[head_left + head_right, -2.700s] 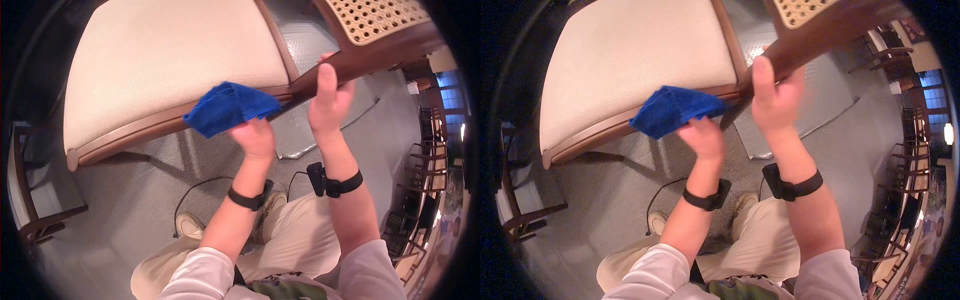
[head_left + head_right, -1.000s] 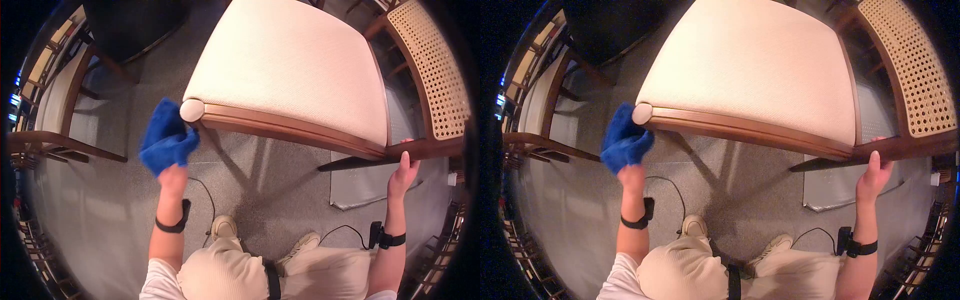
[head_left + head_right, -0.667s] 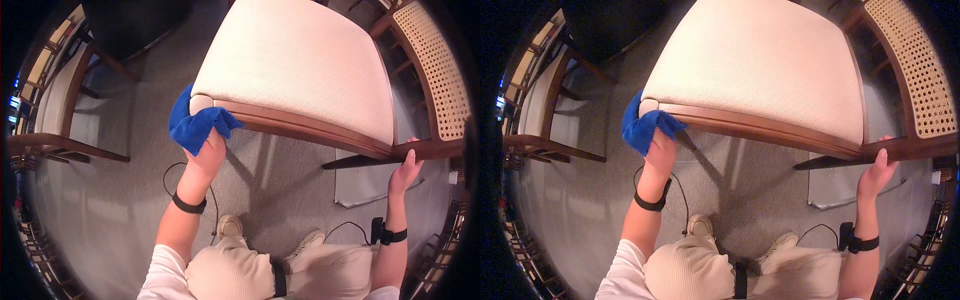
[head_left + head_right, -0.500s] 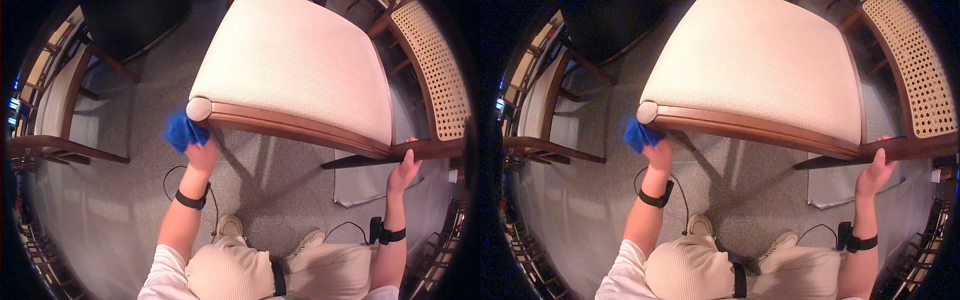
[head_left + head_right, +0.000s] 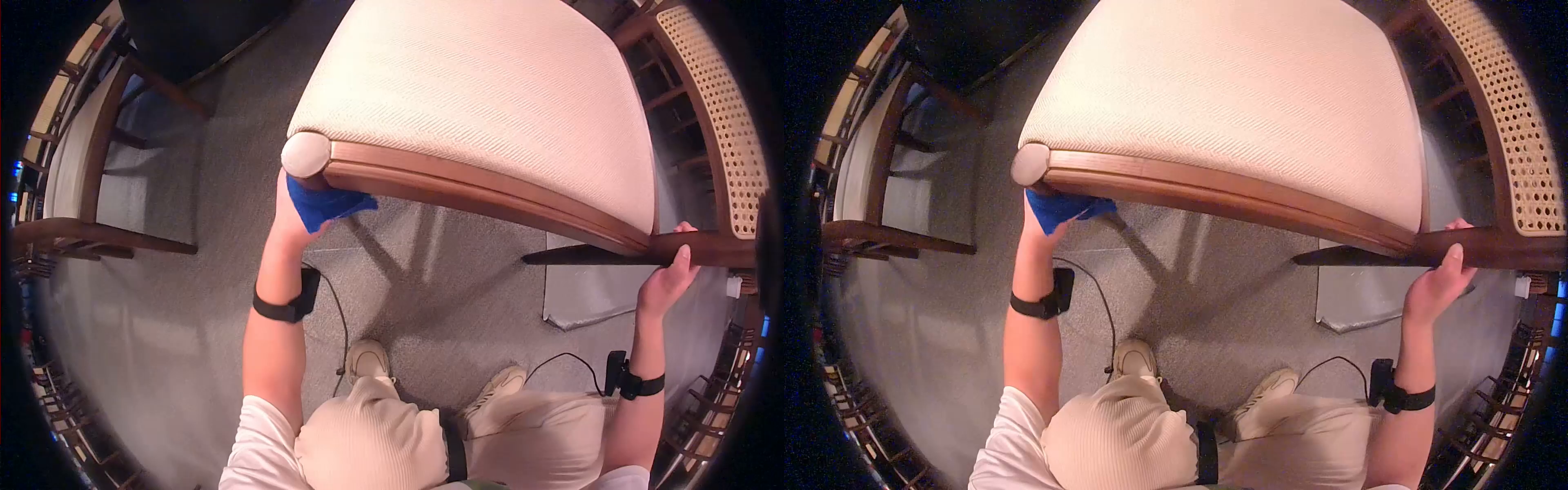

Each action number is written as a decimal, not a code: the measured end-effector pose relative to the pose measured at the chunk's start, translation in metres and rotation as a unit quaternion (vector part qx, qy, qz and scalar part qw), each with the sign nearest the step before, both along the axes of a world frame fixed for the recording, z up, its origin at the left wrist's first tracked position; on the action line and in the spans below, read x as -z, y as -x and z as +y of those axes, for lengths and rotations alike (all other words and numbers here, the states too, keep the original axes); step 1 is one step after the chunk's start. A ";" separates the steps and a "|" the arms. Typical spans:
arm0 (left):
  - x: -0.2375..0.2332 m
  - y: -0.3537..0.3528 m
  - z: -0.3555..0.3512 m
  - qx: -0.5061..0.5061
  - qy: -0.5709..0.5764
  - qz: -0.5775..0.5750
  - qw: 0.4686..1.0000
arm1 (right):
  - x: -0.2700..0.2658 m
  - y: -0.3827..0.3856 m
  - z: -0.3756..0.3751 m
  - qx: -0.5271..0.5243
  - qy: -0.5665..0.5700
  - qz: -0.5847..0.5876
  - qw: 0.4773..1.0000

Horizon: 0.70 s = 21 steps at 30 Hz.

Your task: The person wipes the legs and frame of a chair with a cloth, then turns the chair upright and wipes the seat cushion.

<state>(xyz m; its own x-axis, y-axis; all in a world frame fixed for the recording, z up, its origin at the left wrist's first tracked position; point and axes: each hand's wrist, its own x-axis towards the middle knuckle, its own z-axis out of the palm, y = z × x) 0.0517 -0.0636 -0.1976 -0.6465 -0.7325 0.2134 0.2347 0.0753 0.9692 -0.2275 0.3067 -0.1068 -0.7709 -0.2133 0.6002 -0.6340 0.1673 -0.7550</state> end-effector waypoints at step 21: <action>0.028 0.023 0.036 -0.360 0.381 -0.070 0.849 | -0.010 -0.011 -0.004 -0.028 -0.011 -0.004 1.000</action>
<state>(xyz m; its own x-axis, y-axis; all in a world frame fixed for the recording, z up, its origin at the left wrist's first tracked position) 0.0285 -0.0281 -0.2257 -0.1478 -0.6325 0.7603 -0.2523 0.7675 0.5894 -0.2167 0.3025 -0.0970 -0.7629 -0.2687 0.5881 -0.6361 0.1488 -0.7571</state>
